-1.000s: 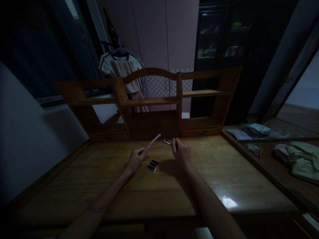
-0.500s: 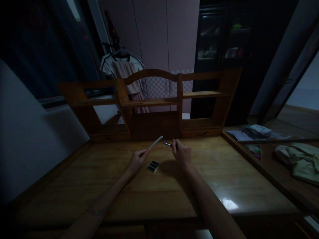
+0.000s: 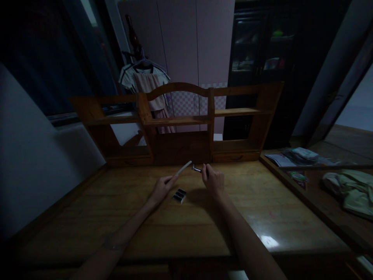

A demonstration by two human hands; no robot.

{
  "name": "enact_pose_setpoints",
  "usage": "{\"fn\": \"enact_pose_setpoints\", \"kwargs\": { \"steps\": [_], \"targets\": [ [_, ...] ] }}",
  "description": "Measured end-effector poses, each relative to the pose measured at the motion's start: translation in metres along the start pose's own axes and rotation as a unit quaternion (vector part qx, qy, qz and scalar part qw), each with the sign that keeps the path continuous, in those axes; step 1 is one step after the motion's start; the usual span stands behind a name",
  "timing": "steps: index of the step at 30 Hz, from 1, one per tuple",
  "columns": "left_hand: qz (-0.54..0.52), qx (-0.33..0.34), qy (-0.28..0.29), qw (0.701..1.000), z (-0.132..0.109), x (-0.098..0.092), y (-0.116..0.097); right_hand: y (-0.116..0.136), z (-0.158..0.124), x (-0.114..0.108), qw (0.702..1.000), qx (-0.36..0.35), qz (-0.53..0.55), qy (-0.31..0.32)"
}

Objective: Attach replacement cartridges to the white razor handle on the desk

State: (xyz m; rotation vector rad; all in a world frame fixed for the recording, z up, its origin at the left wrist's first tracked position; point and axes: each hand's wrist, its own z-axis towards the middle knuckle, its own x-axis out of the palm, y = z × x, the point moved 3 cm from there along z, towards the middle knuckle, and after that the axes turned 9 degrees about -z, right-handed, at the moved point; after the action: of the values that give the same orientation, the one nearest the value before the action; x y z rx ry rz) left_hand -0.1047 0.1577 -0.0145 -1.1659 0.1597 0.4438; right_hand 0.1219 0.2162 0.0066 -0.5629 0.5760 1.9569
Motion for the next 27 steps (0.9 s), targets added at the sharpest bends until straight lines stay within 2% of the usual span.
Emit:
{"fn": "enact_pose_setpoints", "kwargs": {
  "steps": [6, 11, 16, 21, 25, 27],
  "targets": [
    [-0.017, 0.016, 0.030, 0.999, 0.0002, 0.0022, 0.0000, 0.0005, -0.0002, 0.0017, 1.000, 0.002, 0.006, -0.002],
    [0.002, 0.007, -0.021, 1.000, 0.0025, -0.0032, 0.0038, 0.0004, -0.0005, 0.0024, 1.000, 0.000, 0.011, -0.005],
    [-0.003, 0.018, 0.024, 1.000, 0.0001, 0.0004, 0.0018, 0.0003, 0.0001, 0.0014, 1.000, 0.000, 0.004, 0.001],
    [-0.003, 0.019, -0.001, 1.000, -0.0014, -0.0005, -0.0007, -0.0006, 0.0002, 0.0014, 1.000, 0.004, 0.005, 0.001],
    [-0.012, 0.027, 0.038, 0.999, -0.0023, 0.0030, -0.0043, 0.0011, 0.0004, 0.0009, 1.000, -0.001, 0.004, 0.007],
    [-0.003, 0.027, 0.033, 0.999, -0.0026, 0.0030, -0.0055, 0.0017, 0.0006, 0.0006, 1.000, -0.001, 0.003, 0.008]
  ]
}}
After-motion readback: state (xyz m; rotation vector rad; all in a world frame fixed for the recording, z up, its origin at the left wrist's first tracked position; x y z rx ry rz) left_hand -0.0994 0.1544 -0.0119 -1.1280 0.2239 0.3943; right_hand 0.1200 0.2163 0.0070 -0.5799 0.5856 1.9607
